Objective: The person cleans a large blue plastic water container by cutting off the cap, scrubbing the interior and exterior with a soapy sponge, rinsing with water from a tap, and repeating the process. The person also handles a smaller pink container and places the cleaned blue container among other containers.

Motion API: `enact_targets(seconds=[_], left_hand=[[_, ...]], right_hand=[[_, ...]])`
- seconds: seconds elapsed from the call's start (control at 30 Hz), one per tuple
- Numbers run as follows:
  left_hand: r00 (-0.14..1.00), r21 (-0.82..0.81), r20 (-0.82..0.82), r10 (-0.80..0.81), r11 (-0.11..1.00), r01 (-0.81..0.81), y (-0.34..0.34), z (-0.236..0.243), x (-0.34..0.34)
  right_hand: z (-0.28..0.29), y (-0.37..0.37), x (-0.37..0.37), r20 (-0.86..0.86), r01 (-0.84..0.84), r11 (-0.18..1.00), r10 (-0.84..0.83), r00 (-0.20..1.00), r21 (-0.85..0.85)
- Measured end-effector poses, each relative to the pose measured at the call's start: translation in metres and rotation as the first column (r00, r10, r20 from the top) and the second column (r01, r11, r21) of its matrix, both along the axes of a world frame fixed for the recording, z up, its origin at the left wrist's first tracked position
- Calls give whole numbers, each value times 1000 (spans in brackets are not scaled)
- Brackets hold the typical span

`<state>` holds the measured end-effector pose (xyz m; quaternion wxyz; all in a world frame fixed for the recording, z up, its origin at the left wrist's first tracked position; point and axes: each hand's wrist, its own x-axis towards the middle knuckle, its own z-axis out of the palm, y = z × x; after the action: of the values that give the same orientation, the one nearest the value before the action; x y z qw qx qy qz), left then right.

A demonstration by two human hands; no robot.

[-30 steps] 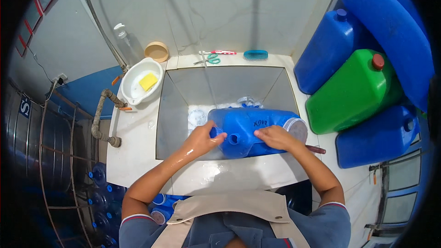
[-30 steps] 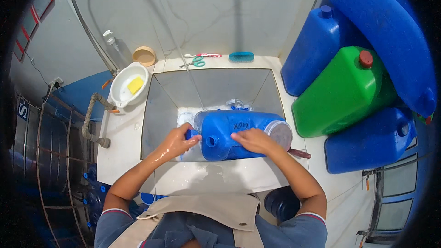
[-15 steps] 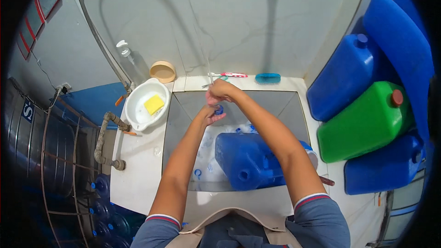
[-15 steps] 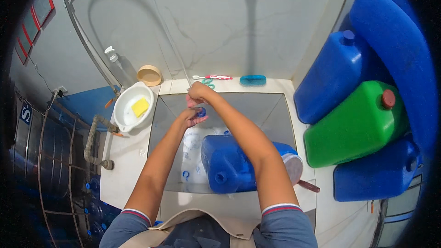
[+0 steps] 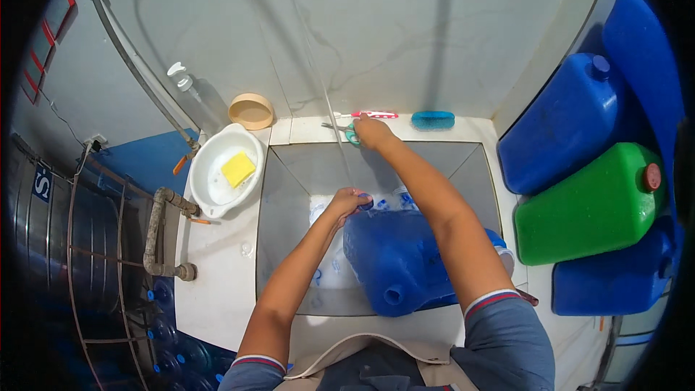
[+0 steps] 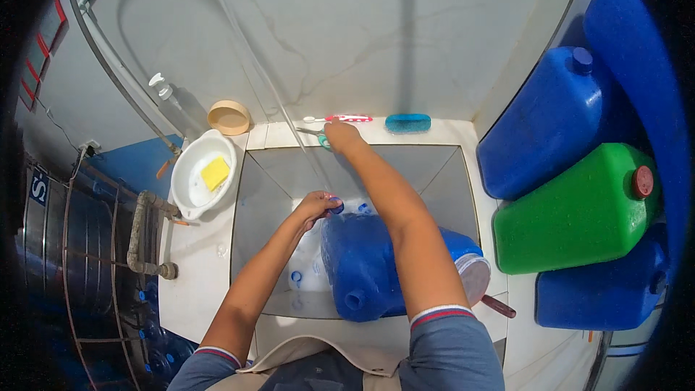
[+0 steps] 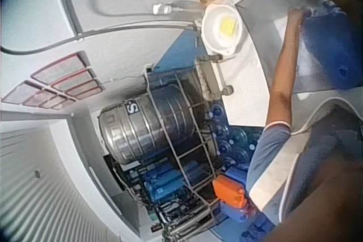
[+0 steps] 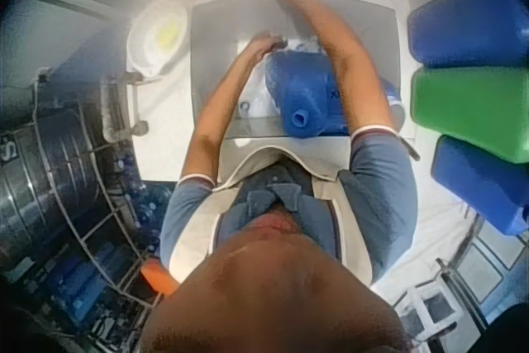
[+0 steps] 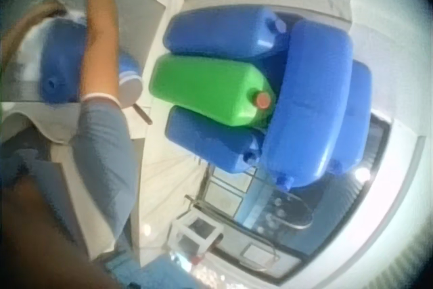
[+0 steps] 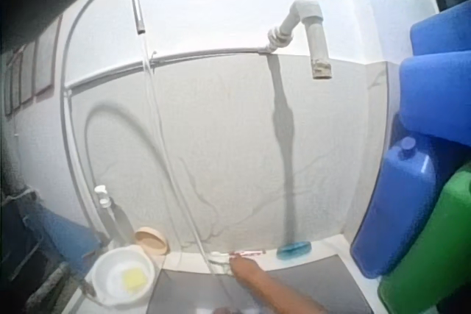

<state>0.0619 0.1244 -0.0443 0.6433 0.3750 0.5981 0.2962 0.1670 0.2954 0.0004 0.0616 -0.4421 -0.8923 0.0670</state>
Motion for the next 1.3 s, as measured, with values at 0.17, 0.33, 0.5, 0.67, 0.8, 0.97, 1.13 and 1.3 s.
enact_targets(seconds=[0.17, 0.33, 0.5, 0.67, 0.8, 0.97, 1.13, 1.3], left_hand=[[953, 51, 240, 184, 978, -202, -38, 34, -9], [910, 171, 309, 276, 925, -338, -71, 68, -30], [931, 368, 252, 265, 863, -346, -94, 87, -29], [882, 346, 372, 291, 837, -423, -108, 117, -13], [840, 333, 478, 255, 833, -442, -120, 119, -14], [825, 420, 463, 325, 739, -527, -140, 130, -6], [810, 482, 399, 430, 653, -584, -153, 124, -11], [811, 516, 306, 498, 629, -581, -159, 110, -29]], right_hand=[[15, -10, 8, 52, 105, 990, -101, 994, -89], [70, -42, 49, -121, 79, 896, -145, 982, -437], [121, -167, 104, -479, -304, 380, -563, 674, -874], [139, -281, 91, -449, -510, 103, -642, 622, -854], [121, -314, 71, -451, -679, 47, -781, 433, -732], [104, -335, 47, -454, -752, 128, -857, 244, -647], [112, -346, 27, -493, -653, 211, -823, 284, -728], [99, -346, 6, -508, -591, 252, -800, 318, -766]])
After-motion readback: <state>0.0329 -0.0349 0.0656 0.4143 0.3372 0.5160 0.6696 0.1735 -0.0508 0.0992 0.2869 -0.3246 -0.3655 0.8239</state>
